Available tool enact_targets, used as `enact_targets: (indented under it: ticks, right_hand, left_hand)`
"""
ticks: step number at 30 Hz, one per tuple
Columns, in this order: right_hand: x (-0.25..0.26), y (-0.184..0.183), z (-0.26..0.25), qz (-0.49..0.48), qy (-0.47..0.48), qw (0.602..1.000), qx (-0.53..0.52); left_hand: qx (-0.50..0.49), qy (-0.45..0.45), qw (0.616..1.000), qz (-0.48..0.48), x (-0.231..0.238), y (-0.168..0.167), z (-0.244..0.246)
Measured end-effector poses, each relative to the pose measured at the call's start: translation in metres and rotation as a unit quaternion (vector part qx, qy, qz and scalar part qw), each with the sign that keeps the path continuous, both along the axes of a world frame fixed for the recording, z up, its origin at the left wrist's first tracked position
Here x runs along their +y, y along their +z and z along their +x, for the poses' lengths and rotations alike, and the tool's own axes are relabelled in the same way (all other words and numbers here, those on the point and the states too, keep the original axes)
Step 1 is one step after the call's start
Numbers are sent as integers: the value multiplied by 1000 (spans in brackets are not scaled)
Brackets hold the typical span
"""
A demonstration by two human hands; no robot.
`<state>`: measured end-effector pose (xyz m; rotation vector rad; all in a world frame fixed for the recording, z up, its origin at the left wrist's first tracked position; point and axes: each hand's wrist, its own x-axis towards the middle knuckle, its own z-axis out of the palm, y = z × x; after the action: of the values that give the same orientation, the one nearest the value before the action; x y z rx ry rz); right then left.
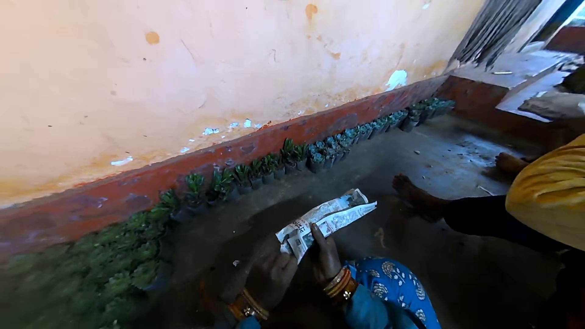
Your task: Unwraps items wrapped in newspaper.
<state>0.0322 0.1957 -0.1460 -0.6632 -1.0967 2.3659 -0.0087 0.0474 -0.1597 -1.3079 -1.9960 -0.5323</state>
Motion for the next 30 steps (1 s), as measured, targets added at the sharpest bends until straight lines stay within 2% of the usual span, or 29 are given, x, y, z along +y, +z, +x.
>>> enact_targets:
  ticks: [2, 4, 6, 8, 10, 12, 14, 16, 19, 21, 24, 30]
  right_hand:
    - [3, -1, -1, -7, -2, 1000, 2]
    - [3, 0, -1, -25, 2, 1000, -7]
    - [1, 2, 0, -41, 19, 999, -14]
    - [-2, 4, 3, -54, 55, 997, -5]
    - [-8, 3, 6, -46, 87, 995, -2]
    - [-15, 0, 9, -15, 116, 993, 1]
    - [-21, -2, 13, 44, 150, 988, 0]
    - [-24, -1, 15, 121, 165, 978, -37]
    - [-18, 2, 13, 234, 179, 949, -113]
    - [-16, -2, 11, 266, 207, 933, -125]
    - [-14, -7, 12, 245, 237, 934, -110]
    - [-9, 12, 14, 210, 187, 955, -90]
  left_hand:
    - [4, -94, 995, -34, -2, 5, 4]
    - [-12, -125, 992, -21, -4, 7, 3]
    - [-66, -79, 994, 47, -7, 17, 0]
    - [-181, -21, 979, 90, -9, 27, -5]
    - [-358, 7, 928, 101, -10, 30, -6]
    - [-541, 1, 838, 76, -10, 27, -4]
    - [-636, 5, 770, 51, -9, 20, -2]
    - [-646, 32, 759, 66, -7, 15, -1]
    - [-591, 101, 797, 68, -2, 17, -1]
    - [-563, 131, 814, 55, -1, 19, 0]
    - [-568, 114, 811, 81, -5, 14, -4]
    - [-586, 11, 797, 145, -23, 27, -28]
